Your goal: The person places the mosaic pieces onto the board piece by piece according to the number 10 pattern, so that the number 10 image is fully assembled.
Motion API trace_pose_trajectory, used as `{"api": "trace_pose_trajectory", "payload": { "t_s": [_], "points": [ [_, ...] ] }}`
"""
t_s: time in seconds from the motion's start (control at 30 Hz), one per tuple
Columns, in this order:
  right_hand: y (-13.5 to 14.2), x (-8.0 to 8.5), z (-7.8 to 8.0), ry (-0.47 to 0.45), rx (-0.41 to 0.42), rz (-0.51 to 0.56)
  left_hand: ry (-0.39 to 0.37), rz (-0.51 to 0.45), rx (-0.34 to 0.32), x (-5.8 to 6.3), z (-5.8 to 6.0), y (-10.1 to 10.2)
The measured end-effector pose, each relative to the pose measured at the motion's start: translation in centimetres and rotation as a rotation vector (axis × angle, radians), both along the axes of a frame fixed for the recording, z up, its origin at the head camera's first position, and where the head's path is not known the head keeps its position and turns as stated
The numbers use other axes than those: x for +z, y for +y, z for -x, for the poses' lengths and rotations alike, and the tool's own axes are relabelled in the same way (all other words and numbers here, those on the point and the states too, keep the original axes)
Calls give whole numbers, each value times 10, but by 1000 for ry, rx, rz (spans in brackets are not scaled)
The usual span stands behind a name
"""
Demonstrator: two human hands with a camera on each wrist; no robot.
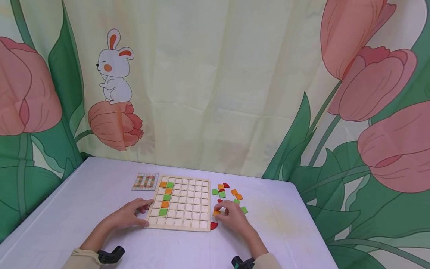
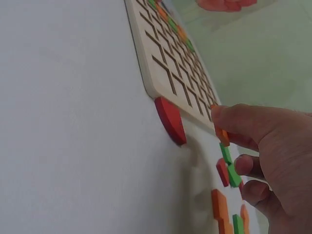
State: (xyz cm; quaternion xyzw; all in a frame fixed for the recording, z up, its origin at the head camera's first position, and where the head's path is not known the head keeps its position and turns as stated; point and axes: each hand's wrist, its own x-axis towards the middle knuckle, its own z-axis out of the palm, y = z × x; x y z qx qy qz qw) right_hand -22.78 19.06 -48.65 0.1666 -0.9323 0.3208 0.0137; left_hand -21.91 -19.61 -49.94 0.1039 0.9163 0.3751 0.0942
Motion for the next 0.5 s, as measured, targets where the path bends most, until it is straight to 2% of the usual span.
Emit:
{"api": "trace_pose_trajectory", "payload": {
  "t_s": [0.17, 0.5],
  "points": [
    [-16, 2, 3, -3, 23, -20, 4, 4, 4, 0, 0, 0],
    [-49, 8, 3, -25, 112, 17, 0, 7, 14, 0, 0, 1]
  ]
}}
